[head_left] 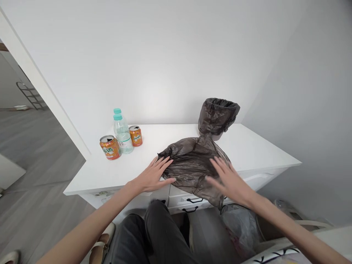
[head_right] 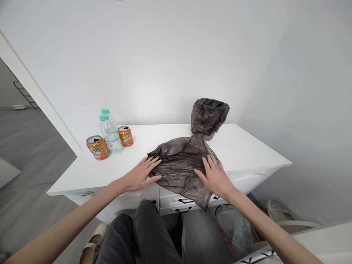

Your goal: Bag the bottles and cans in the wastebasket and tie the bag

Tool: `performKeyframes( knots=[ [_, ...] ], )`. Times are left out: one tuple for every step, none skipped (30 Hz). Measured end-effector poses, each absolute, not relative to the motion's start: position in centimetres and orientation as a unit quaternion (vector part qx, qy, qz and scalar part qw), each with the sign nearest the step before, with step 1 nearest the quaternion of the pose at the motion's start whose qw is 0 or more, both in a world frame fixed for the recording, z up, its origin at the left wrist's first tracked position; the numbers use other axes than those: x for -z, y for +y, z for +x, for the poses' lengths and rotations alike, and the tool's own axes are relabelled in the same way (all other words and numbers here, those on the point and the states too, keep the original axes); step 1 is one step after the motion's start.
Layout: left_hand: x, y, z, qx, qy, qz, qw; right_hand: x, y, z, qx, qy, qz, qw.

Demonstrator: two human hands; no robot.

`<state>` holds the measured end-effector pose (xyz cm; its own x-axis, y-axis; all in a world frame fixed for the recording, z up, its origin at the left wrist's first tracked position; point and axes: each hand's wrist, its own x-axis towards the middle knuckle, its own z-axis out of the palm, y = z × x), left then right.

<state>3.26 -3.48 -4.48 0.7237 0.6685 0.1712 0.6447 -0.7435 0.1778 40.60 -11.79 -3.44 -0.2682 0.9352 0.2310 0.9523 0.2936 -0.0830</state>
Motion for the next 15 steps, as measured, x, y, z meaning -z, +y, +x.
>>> performKeyframes(
  knots=[
    [4.3, -4.0, 3.1, -0.125, 0.337, 0.932, 0.036, 3.8, -13.3, 40.1, 0.04, -0.817, -0.563, 0.117],
    [4.1, -4.6, 3.0, -0.136, 0.319, 0.938, 0.019, 4.2, -14.8, 39.4, 0.043, -0.843, -0.526, 0.108],
    [3.9, -5.2, 3.0, -0.144, 0.303, 0.942, 0.001, 4.7, -16.2, 38.5, 0.051, -0.861, -0.496, 0.103],
    [3.7, -5.8, 3.0, -0.15, 0.29, 0.945, -0.014, 5.4, -17.3, 37.5, 0.065, -0.869, -0.479, 0.107],
    [3.4, -6.4, 3.0, -0.156, 0.282, 0.946, -0.029, 6.0, -18.2, 36.6, 0.081, -0.871, -0.47, 0.115],
    [3.1, -7.0, 3.0, -0.166, 0.279, 0.945, -0.041, 6.6, -18.8, 35.9, 0.094, -0.868, -0.471, 0.124],
    [2.7, -7.5, 3.1, -0.177, 0.279, 0.943, -0.049, 7.1, -19.2, 35.2, 0.103, -0.862, -0.477, 0.136],
    [2.3, -7.9, 3.2, -0.192, 0.279, 0.939, -0.052, 7.5, -19.3, 34.7, 0.107, -0.856, -0.484, 0.148],
    [1.8, -8.2, 3.3, -0.209, 0.279, 0.936, -0.049, 7.8, -19.3, 34.3, 0.106, -0.849, -0.491, 0.163],
    [1.3, -8.5, 3.5, -0.228, 0.279, 0.932, -0.04, 8.0, -19.1, 33.8, 0.101, -0.844, -0.494, 0.182],
    [0.8, -8.7, 3.8, -0.245, 0.279, 0.928, -0.029, 8.1, -18.9, 33.2, 0.095, -0.84, -0.495, 0.203],
    [0.3, -9.0, 4.1, -0.26, 0.279, 0.924, -0.016, 8.0, -18.7, 32.6, 0.089, -0.835, -0.494, 0.226],
    [-0.2, -9.2, 4.5, -0.276, 0.281, 0.919, -0.005, 7.8, -18.4, 31.8, 0.085, -0.829, -0.493, 0.251],
    [-0.6, -9.4, 5.0, -0.291, 0.282, 0.914, 0.004, 7.5, -18.1, 30.9, 0.084, -0.819, -0.494, 0.279],
    [-0.9, -9.6, 5.4, -0.307, 0.284, 0.908, 0.009, 7.2, -17.7, 29.9, 0.088, -0.806, -0.497, 0.308]
  ],
)
